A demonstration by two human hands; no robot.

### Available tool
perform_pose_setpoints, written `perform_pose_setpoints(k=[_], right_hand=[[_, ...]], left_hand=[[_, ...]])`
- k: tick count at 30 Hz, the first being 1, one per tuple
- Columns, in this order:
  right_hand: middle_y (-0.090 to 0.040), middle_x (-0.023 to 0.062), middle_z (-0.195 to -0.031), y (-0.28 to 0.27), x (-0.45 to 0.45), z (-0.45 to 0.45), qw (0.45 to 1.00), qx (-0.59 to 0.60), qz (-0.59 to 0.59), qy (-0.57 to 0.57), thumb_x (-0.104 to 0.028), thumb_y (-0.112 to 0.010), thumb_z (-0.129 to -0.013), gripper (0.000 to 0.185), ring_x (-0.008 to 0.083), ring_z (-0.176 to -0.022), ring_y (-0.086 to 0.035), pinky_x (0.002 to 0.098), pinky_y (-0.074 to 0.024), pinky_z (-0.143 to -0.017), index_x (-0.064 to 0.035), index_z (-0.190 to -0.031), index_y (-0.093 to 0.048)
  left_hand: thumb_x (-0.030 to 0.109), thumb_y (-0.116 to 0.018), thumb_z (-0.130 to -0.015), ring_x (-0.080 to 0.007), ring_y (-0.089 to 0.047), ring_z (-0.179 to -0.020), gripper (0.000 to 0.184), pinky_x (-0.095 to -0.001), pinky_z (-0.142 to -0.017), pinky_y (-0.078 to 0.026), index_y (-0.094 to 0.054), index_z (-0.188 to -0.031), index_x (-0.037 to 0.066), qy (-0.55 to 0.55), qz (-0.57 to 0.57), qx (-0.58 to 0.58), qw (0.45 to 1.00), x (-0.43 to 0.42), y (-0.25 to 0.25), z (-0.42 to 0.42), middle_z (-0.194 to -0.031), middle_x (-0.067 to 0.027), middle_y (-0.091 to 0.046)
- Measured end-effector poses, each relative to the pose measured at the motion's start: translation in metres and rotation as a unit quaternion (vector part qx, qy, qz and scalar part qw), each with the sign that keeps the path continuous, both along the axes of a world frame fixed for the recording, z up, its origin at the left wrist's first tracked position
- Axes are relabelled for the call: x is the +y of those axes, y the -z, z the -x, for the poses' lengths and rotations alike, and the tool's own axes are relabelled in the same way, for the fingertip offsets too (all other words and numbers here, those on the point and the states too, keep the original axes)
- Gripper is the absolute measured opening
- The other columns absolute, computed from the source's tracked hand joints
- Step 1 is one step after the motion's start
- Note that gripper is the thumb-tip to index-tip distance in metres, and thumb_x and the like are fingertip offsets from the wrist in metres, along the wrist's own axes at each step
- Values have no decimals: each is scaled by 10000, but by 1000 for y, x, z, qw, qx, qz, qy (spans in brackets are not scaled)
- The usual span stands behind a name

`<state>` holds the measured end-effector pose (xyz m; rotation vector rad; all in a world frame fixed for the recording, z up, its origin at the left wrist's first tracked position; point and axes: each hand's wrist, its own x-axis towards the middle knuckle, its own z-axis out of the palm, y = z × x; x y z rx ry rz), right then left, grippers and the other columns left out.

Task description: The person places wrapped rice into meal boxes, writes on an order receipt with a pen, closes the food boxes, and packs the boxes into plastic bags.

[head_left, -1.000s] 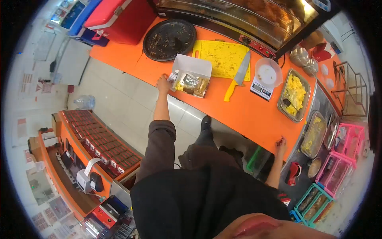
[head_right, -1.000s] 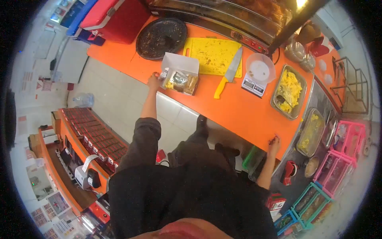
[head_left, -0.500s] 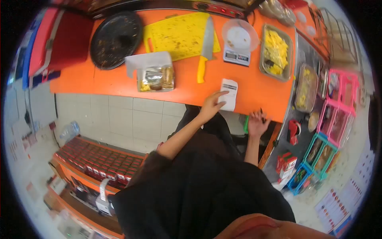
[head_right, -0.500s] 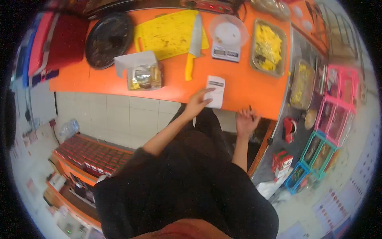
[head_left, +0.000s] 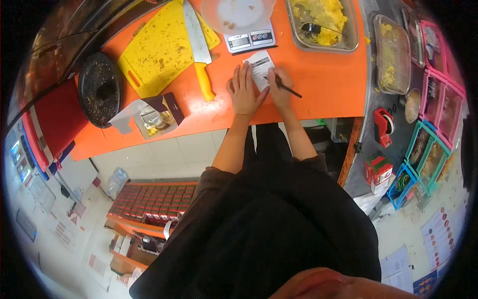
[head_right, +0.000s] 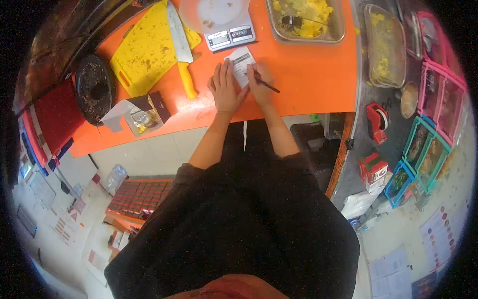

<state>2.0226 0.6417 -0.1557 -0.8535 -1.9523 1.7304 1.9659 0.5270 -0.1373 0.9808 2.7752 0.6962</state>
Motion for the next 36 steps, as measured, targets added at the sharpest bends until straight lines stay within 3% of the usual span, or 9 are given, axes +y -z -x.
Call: perform_pose_setpoints(k=[2, 9, 11, 14, 20, 27, 30, 33, 36], right_hand=[[-540, 11, -748, -1, 4, 5, 995, 33, -4, 95, -89, -571, -931, 143, 93, -678, -535, 242, -438, -607, 14, -835, -556], [-542, 31, -737, -4, 2, 9, 987, -21, -146, 70, -121, -565, -942, 162, 94, -635, -487, 260, -417, -579, 5, -840, -576], [-547, 41, -720, -2, 2, 10, 978, -24, -136, 154, -118, -565, -939, 162, 94, -638, -497, 261, -418, -574, 6, -836, -584], [-584, 102, -769, -4, 1, 4, 991, -52, -79, 98, -76, -599, -895, 88, 186, -626, -559, 307, -443, -562, -5, -843, -593], [-596, 86, -767, -9, 0, 3, 994, 4, -102, -25, -75, -603, -891, 98, 157, -625, -541, 280, -436, -565, 8, -840, -588], [-588, 100, -759, -9, 1, 5, 996, -25, -86, 8, -75, -609, -884, 101, 166, -638, -552, 283, -443, -585, 8, -832, -583], [-551, 93, -725, -5, -1, 3, 988, 27, -139, -55, -96, -599, -893, 107, 182, -607, -523, 304, -427, -556, -7, -834, -584], [-538, 93, -705, -2, 1, 3, 997, -10, -71, 10, -92, -598, -892, 108, 183, -590, -511, 310, -425, -554, -6, -829, -579], [-533, 94, -685, -9, 1, 0, 987, 2, -129, -91, -84, -594, -893, 110, 185, -573, -502, 316, -422, -548, -4, -820, -577]], left_hand=[[536, -643, -754, -272, -302, -1355, 863, -486, -1006, -245, -351, -1407, 52, -7, 3, 22, 1000, 3, -1, 2, -1474, -62, -350], [574, -631, -729, -261, -250, -1379, 915, -468, -1018, -220, -343, -1413, 38, -3, 43, -5, 999, 3, -1, 4, -1481, -55, -337], [577, -637, -721, -263, -244, -1381, 926, -465, -1019, -217, -344, -1414, 38, -1, 42, -2, 999, 3, -2, 3, -1484, -49, -330], [544, -667, -684, -259, -237, -1384, 945, -462, -1025, -209, -337, -1419, 48, -7, 34, -15, 999, 5, -3, 3, -1487, -45, -328], [438, -687, -627, -284, -265, -1372, 967, -479, -1022, -212, -312, -1434, 59, -3, 40, -34, 999, 4, -7, 5, -1483, -66, -332], [447, -680, -640, -279, -274, -1366, 946, -474, -1024, -214, -326, -1427, 59, -9, 31, -24, 999, 5, -5, 4, -1480, -69, -337], [459, -694, -626, -257, -250, -1377, 939, -470, -1027, -220, -354, -1406, 62, -7, 50, -20, 999, 4, -4, 2, -1488, -42, -323], [506, -683, -642, -261, -254, -1375, 950, -474, -1025, -224, -347, -1412, 62, -10, 42, -12, 999, 3, -3, 4, -1486, -43, -325], [553, -667, -653, -265, -255, -1374, 963, -477, -1026, -224, -345, -1413, 57, 3, 60, -11, 998, 1, -2, 2, -1487, -42, -325]])
